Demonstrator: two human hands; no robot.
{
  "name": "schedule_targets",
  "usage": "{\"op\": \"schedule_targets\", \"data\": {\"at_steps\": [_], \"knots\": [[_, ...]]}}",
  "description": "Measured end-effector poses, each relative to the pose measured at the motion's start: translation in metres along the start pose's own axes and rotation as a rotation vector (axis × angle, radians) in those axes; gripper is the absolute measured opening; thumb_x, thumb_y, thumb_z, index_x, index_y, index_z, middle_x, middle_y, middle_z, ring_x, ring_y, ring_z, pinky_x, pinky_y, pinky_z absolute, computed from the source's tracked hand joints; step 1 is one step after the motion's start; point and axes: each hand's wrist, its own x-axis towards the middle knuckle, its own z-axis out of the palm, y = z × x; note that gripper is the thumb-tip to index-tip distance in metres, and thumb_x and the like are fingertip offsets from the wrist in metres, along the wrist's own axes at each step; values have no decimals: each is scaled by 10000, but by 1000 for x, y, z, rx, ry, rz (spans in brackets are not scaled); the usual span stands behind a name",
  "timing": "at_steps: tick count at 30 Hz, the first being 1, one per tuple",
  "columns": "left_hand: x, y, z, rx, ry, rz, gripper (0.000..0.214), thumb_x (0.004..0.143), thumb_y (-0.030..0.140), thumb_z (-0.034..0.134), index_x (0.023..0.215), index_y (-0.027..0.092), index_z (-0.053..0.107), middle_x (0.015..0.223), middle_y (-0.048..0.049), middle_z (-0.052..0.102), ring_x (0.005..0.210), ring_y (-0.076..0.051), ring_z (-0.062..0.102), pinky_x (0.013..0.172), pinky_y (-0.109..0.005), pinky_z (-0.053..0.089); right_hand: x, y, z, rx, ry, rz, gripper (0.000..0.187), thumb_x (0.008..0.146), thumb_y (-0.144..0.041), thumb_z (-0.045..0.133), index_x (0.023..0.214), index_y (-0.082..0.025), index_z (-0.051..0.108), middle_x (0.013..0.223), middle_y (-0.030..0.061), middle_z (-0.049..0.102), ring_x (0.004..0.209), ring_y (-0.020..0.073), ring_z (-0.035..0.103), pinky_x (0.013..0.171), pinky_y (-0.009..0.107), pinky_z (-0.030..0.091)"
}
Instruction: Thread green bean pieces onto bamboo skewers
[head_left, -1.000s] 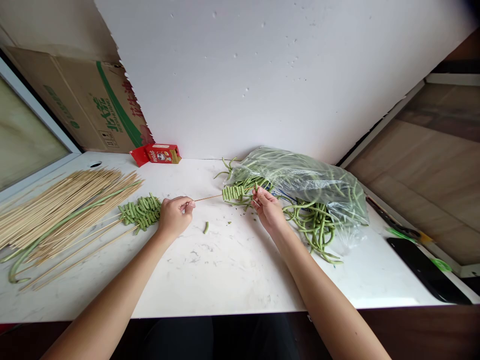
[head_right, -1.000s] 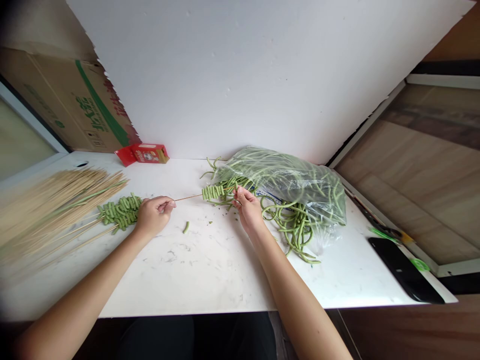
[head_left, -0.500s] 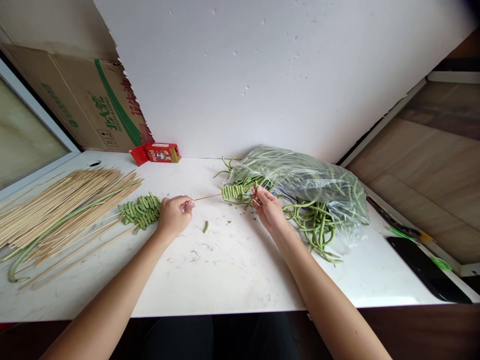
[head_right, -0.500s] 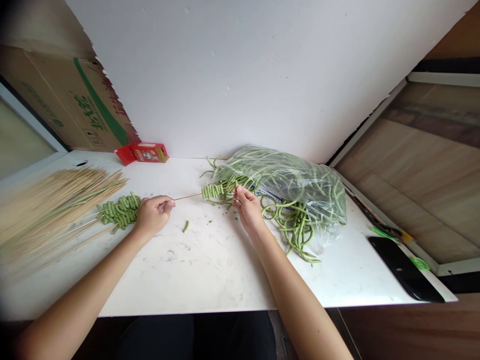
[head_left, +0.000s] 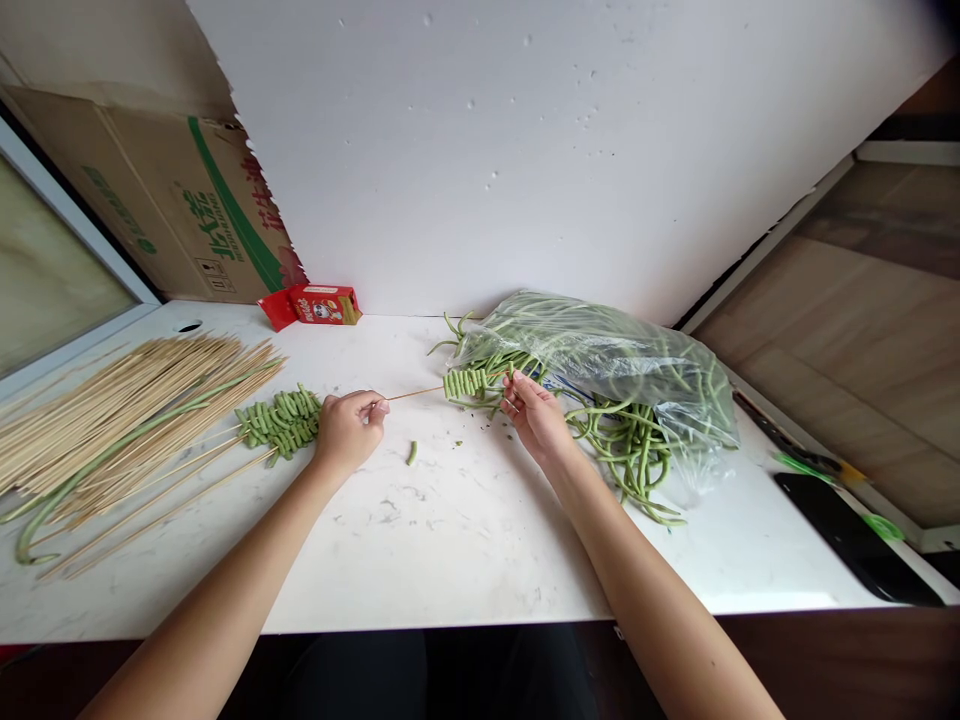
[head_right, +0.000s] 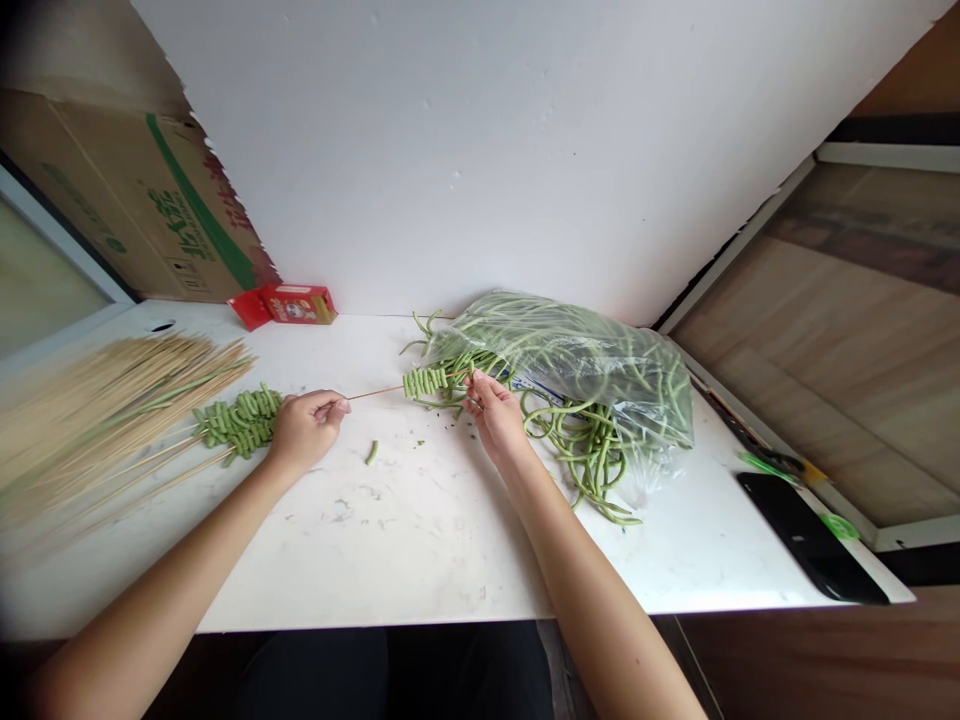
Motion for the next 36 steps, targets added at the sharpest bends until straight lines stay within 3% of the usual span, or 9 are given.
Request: {"op": "schedule_targets", "data": {"at_steps": [13, 21, 36], "knots": [[-1, -2, 0, 25, -15, -10, 196, 887, 263, 592, 727, 232, 701, 709, -14, 741, 672, -203, 633, 730, -346, 413, 1, 1, 0, -21, 5, 3, 435, 694, -590, 945, 942, -270, 784, 965, 21, 810, 850, 193, 706, 715, 306, 574], [-1, -2, 0, 16, -18, -11, 204, 874, 282, 580, 715, 233, 697, 682, -17, 716, 653, -201, 612, 729, -348, 413, -1, -2, 2, 13, -7, 21, 386, 699, -543, 957, 907, -258, 802, 897, 4, 779, 768, 150, 643, 716, 275, 550], [0, -6, 2, 14, -78, -69, 242, 870, 320, 574, 697, 217, 709, 633, -19, 682, 617, -184, 571, 689, -321, 397, 1, -3, 3, -34, 89, -16, 432, 562, -533, 1005, 791, -216, 821, 684, 6, 679, 911, 216, 699, 714, 287, 519]]}}
